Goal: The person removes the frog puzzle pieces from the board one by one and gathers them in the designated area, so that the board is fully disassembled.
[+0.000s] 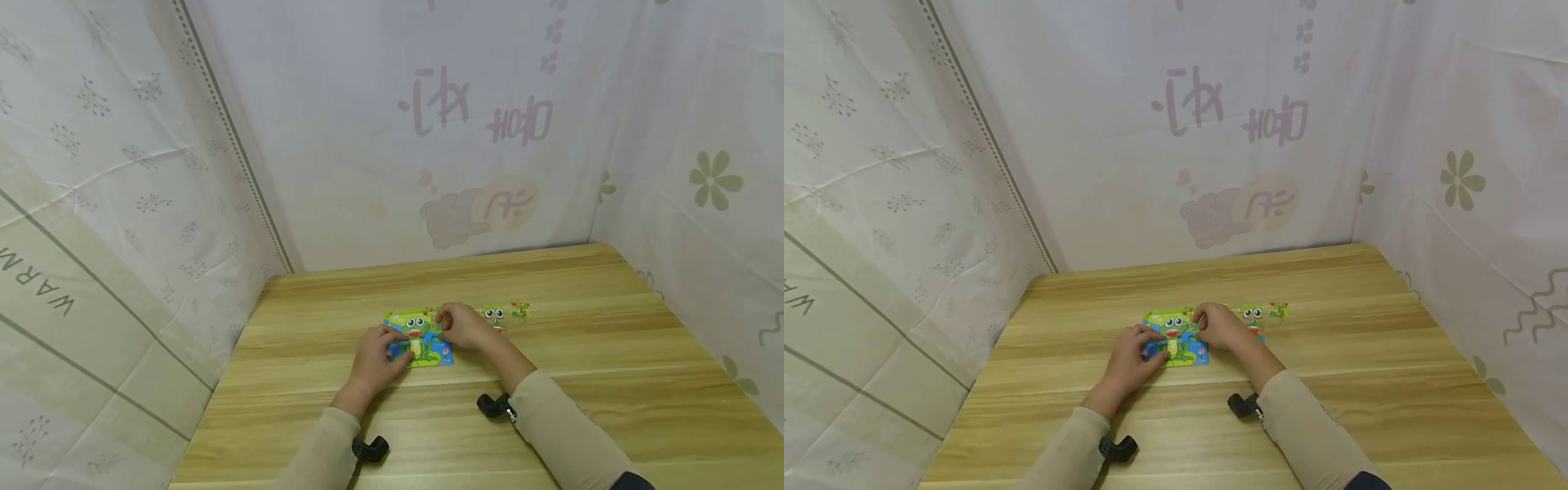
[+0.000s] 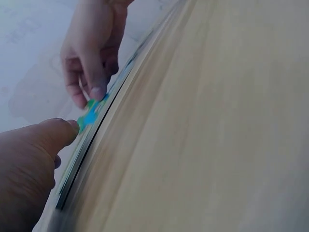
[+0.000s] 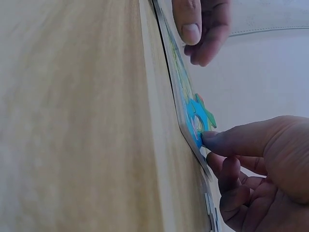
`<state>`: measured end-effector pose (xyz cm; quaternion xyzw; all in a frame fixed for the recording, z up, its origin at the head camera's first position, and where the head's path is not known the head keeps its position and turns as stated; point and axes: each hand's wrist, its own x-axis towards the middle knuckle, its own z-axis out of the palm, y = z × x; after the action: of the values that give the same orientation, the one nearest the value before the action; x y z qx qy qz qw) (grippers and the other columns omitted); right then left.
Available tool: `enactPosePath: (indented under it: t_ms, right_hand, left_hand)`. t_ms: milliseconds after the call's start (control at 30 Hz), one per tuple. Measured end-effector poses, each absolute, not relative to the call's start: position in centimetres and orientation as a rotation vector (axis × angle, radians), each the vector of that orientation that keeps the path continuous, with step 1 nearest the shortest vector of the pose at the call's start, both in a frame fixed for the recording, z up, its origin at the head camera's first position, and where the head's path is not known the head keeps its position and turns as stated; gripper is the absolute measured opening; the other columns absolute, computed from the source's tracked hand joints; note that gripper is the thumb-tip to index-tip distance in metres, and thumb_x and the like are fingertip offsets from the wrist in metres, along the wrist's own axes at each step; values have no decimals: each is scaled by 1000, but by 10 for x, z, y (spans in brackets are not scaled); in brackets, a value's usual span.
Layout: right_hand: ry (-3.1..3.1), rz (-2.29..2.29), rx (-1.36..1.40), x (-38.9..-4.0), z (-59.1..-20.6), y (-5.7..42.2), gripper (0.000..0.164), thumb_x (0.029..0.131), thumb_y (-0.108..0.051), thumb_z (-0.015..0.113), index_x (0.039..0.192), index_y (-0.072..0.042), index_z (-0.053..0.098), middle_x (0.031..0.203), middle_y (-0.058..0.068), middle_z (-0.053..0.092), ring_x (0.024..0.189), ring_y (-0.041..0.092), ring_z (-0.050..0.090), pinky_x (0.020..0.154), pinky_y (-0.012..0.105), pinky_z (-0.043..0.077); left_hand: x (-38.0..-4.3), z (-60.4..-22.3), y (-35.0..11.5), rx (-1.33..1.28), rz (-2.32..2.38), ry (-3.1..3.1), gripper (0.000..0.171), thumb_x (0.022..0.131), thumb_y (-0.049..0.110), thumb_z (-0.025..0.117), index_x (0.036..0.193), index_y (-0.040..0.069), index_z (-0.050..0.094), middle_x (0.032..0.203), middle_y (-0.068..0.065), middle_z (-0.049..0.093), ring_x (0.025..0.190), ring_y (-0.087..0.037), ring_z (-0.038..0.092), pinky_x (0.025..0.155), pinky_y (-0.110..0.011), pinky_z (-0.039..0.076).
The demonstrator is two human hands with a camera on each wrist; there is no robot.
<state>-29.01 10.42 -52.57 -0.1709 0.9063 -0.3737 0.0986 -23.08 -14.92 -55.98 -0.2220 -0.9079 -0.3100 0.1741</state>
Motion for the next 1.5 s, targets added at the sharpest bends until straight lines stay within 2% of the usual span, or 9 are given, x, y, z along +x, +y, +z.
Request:
enactPosePath:
  t_ms: [200, 400, 700, 1000, 1500]
  right_hand:
    - [2678, -1114, -500, -291, -524, 104, 26, 89, -8, 84, 109, -13, 68, 89, 1, 62, 80, 19, 59, 75, 37, 52]
    - [2663, -1130, -497, -290, -523, 105, 25, 89, -8, 84, 108, -12, 69, 88, 2, 63, 80, 20, 59, 74, 36, 53]
    - [2650, -1154, -496, -291, -522, 105, 25, 89, -7, 84, 108, -11, 69, 87, 3, 62, 78, 19, 58, 72, 34, 52]
    - [2673, -1156, -455, -293, -523, 103, 6, 97, -9, 73, 101, -12, 71, 86, 3, 63, 76, 19, 58, 67, 33, 50]
    - [2663, -1132, -437, -301, -523, 103, 4, 97, -12, 76, 94, -10, 73, 86, 2, 65, 77, 18, 59, 67, 31, 50]
  left_hand:
    - [-231, -560, -135, -664, -874, -2588, 21, 87, 30, 88, 103, 20, 81, 96, 7, 67, 89, -11, 59, 80, -34, 51]
    - [-229, -560, -124, -643, -804, -2619, 14, 88, 32, 86, 98, 23, 81, 83, 13, 60, 78, -8, 56, 81, -36, 51]
    - [-229, -562, -113, -509, -762, -2663, 19, 85, 43, 87, 92, 26, 79, 77, 13, 58, 76, -10, 54, 82, -38, 49]
    - [-230, -564, -110, -472, -789, -2643, 20, 81, 42, 90, 87, 27, 78, 80, 12, 64, 85, -14, 62, 86, -41, 50]
    - [-227, -560, -109, -463, -822, -2666, 19, 82, 41, 90, 88, 27, 79, 79, 10, 63, 83, -14, 60, 85, -42, 47]
